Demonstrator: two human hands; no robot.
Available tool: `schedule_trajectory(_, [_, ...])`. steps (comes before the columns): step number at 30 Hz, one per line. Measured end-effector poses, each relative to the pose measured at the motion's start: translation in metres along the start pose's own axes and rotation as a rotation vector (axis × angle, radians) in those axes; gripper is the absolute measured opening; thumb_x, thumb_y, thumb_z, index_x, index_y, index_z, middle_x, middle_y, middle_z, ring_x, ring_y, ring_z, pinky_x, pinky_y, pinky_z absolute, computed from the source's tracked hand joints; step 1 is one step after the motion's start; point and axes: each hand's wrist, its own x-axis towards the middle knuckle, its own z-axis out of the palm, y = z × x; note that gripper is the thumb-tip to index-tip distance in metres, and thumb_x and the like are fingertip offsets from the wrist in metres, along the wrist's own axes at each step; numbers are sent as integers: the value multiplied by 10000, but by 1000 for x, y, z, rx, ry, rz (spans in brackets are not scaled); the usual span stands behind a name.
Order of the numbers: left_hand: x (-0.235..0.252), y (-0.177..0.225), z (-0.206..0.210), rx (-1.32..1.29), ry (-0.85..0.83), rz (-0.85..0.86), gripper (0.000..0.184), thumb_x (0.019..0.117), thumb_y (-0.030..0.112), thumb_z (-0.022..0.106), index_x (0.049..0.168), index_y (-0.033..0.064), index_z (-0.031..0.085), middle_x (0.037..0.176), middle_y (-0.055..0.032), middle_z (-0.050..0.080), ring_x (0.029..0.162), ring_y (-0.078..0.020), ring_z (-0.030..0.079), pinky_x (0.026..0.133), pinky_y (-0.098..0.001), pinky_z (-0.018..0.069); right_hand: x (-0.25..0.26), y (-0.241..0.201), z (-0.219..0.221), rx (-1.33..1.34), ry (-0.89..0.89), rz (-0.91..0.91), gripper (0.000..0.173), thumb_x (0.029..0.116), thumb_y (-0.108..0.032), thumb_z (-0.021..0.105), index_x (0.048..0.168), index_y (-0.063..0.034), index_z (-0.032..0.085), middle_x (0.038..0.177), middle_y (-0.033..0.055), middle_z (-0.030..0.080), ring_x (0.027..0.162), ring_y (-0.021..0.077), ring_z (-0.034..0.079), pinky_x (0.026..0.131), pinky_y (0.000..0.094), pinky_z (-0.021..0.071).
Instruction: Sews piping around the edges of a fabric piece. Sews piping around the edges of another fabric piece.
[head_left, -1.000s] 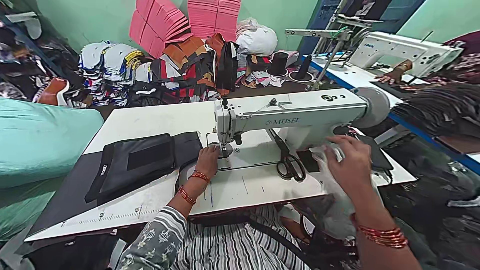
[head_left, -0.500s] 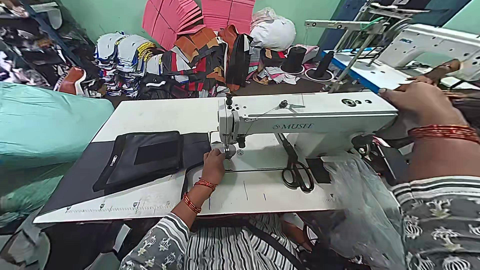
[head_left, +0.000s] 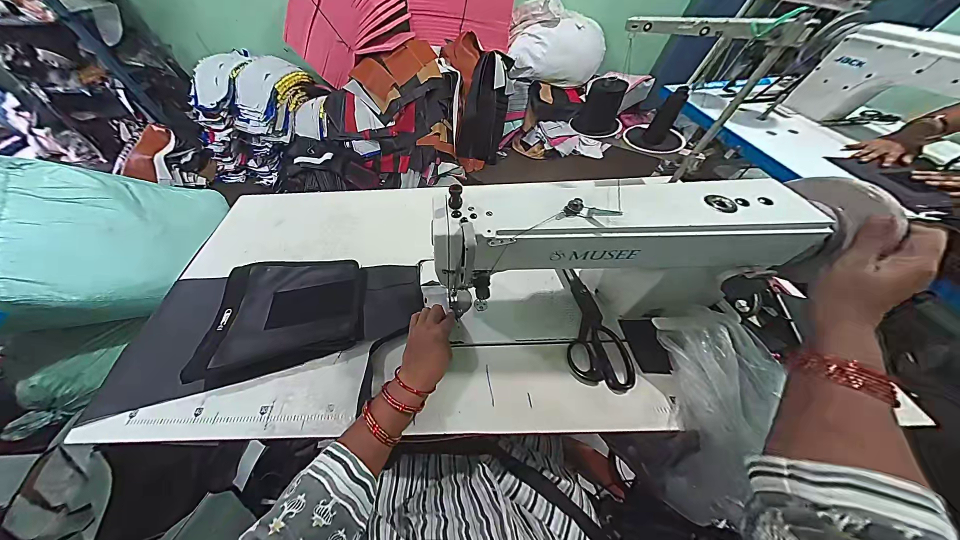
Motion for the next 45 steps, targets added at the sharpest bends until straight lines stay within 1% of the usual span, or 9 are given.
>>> schedule_trajectory(5, [-2,-2,1,-2,-8,53,316,854,-128,549,1042,-19,780,974,-233,703,957,-425,682,900,-558,525,-52,37,26,451,87,210,509,1122,-155,264,1499,186,281,1531,316,401,1433,175,436,1189,230,308])
schedule_trajectory(8, [-1,-1,0,-10,-32,47,321,861,-122,544,1057,-19,776,999,-236,700,975,-427,677,906,-552,526,-23,28,11,366,183,154,574,1110,-307,311,1335,193,481,1292,268,582,1208,139,575,1069,238,421])
schedule_trajectory(12, [-3,0,-1,2,-24,50,329,853,-122,546,1061,-14,777,999,-232,703,970,-421,679,896,-547,530,52,-12,-18,-80,-73,33,628,1098,-421,348,1389,115,498,1408,349,520,1352,419,504,1160,512,360])
schedule_trajectory(17, [-1,1,-3,-7,-76,16,310,879,-112,545,1070,-22,772,1047,-252,702,1028,-444,668,939,-564,514,70,-55,-17,-337,-499,45,558,1103,-357,456,1218,173,588,1207,486,551,1187,677,501,922,827,324])
schedule_trajectory(25, [0,2,-6,-29,-121,-11,316,901,-91,519,1109,-44,752,1098,-263,688,1066,-443,654,953,-546,509,-54,42,23,214,34,233,536,1082,-161,412,1506,158,334,1543,336,396,1487,301,374,1233,297,246])
schedule_trajectory(30, [1,3,-4,-36,-87,-7,316,897,-101,520,1097,-44,758,1070,-255,692,1047,-434,660,951,-534,518,1,14,-8,16,90,63,594,1084,-358,425,1335,170,528,1404,380,499,1362,410,479,1170,410,345])
schedule_trajectory(35, [-1,1,-2,-47,-61,4,315,880,-115,539,1088,-41,764,1056,-261,695,1030,-446,665,940,-551,523,66,-53,-20,-253,-417,82,662,1092,-437,439,1225,199,563,1237,489,531,1207,648,500,959,797,321])
schedule_trajectory(38, [-1,1,-3,-56,-67,-2,309,886,-116,535,1087,-48,761,1062,-267,693,1034,-452,662,946,-554,520,62,-52,-17,-306,-456,112,658,1086,-440,466,1163,204,576,1195,498,538,1179,672,501,921,820,327])
schedule_trajectory(45, [-1,0,-3,-74,-67,-13,334,895,-106,523,1135,-51,749,1065,-268,691,1044,-448,660,955,-550,517,-14,15,13,324,105,41,498,1115,-237,383,1295,220,468,1271,302,568,1212,124,558,1064,197,400])
